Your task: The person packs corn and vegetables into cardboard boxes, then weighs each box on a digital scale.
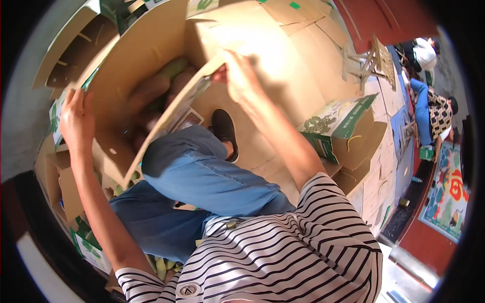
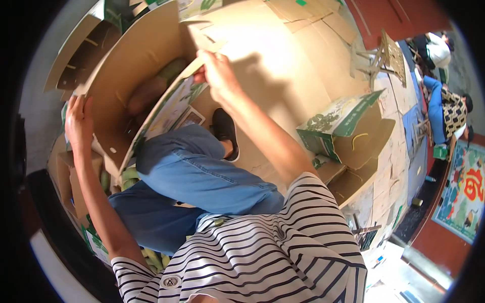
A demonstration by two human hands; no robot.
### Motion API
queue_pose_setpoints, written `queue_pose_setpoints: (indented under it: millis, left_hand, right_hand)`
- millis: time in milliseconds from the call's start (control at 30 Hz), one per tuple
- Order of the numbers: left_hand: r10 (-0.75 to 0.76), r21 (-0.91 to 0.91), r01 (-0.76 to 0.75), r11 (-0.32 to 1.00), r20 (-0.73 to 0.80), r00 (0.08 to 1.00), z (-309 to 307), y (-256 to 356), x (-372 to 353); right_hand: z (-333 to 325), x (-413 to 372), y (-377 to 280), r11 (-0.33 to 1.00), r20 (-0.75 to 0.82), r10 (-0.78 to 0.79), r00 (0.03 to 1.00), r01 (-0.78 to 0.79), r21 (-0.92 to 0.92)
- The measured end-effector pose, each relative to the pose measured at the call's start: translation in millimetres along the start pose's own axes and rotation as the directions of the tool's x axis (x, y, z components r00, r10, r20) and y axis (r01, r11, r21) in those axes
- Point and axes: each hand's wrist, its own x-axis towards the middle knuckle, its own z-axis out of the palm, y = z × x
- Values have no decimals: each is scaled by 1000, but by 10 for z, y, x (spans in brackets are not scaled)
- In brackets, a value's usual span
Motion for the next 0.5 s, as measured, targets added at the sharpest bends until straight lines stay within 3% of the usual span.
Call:
queue_pose_setpoints:
  millis: [67,100,133,167,200,267,333,400,467,500]
  left_hand:
    - [2,-149,7,989,58,998,126,498,156]
    - [34,-133,-18,991,117,993,217,723,237]
    - [149,-148,-161,976,-90,985,434,924,293]
    - [146,-212,-112,971,150,978,455,1206,418]
    - [247,-249,-249,936,-37,968,716,1441,431]
    - [299,-317,-261,912,77,951,848,2105,517]
    - [388,-510,-343,789,-19,921,1140,2689,517]
    - [336,-560,-232,795,88,938,1299,3215,439]
    - [341,-596,-144,790,231,911,1339,3541,313]
    - [362,-640,-153,753,210,908,1276,3593,292]
  right_hand:
    - [-479,-42,-235,995,-24,-96,995,95,-34]
    - [-695,-93,-347,996,-92,-83,992,78,-52]
    - [-914,-173,-450,996,-158,-70,985,60,-69]
    - [-1201,-271,-496,995,-202,-83,976,69,-72]
    - [-1485,-361,-546,994,-239,-93,967,77,-74]
    - [-1933,-500,-792,998,-470,-42,881,14,-62]
    - [-2516,-622,-1016,974,-591,-106,800,-37,-225]
    - [-3362,-671,-1271,955,-613,-141,777,-56,-291]
    - [-3765,-667,-1537,912,-709,-197,678,-138,-386]
    - [-3974,-613,-1627,834,-701,-243,670,-226,-504]
